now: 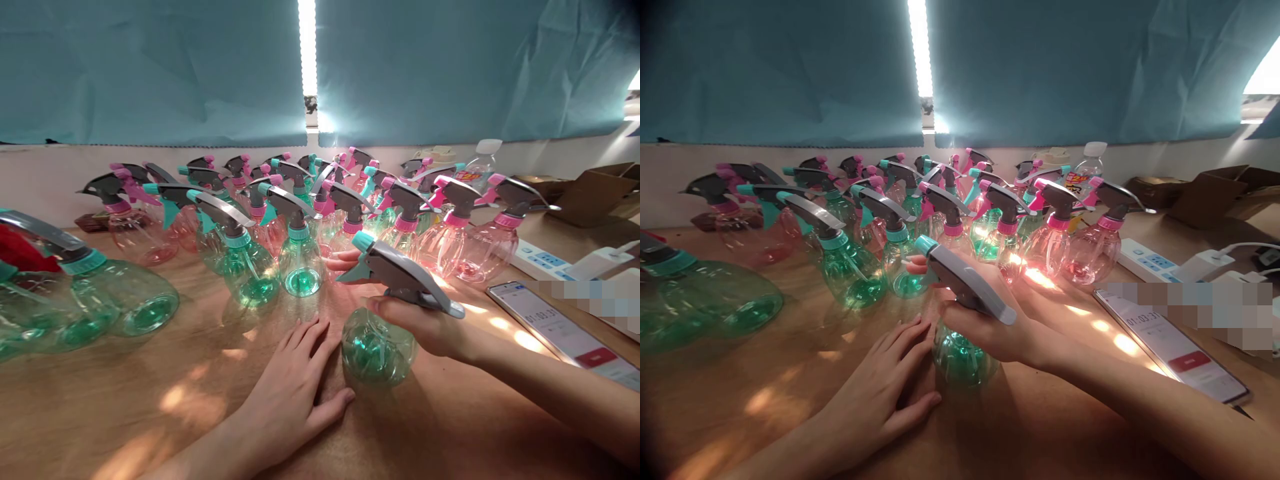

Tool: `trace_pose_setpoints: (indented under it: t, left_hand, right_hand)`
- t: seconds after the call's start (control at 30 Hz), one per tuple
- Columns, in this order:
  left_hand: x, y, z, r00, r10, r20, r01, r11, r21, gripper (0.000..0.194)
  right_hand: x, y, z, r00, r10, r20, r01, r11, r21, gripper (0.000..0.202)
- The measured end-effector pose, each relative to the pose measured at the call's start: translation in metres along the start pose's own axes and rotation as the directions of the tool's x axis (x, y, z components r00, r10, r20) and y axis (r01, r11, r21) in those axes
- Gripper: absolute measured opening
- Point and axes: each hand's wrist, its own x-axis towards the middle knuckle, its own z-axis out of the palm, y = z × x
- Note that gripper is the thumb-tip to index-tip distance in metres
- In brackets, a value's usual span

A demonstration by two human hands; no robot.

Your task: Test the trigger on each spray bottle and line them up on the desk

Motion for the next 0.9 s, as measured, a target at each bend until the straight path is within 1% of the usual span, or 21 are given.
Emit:
trace_pose_setpoints:
  t: [0.07,0.2,0.33,0.43,0.7,0.9]
  left_hand:
    - [0.0000,0.0001,-0.0002,1.000,0.001,0.001,-0.001,1.000,0.000,0.058]
    - [0.0007,0.0005,-0.0006,1.000,0.000,0.002,0.000,1.000,-0.002,0.057]
    - [0.0008,0.0009,-0.0008,1.000,0.000,0.007,0.000,1.000,0.003,0.057]
    - [0.0006,0.0007,-0.0006,1.000,0.002,0.003,-0.002,1.000,0.001,0.056]
    - [0.0006,0.0000,0.0006,1.000,0.005,0.004,-0.005,1.000,0.002,0.057]
    - [0.0000,-0.0005,0.0011,1.000,0.007,-0.009,-0.007,1.000,0.001,0.058]
  right_hand:
    - [-0.0013,0.0030,0.0007,1.000,0.007,-0.013,-0.007,1.000,0.010,0.044]
    - [-0.0015,0.0040,-0.0008,1.000,-0.001,0.014,0.000,1.000,0.029,0.052]
    - [-0.0001,0.0017,-0.0023,0.999,-0.007,0.034,0.005,0.999,0.043,0.052]
    - [0.0000,0.0012,-0.0019,1.000,0.000,0.022,-0.001,0.999,0.047,0.053]
    - [-0.0031,0.0036,-0.0033,0.998,0.061,0.018,-0.062,0.995,0.082,0.044]
    - [-0.0015,0.0008,-0.0051,0.997,0.063,0.044,-0.067,0.995,0.079,0.041]
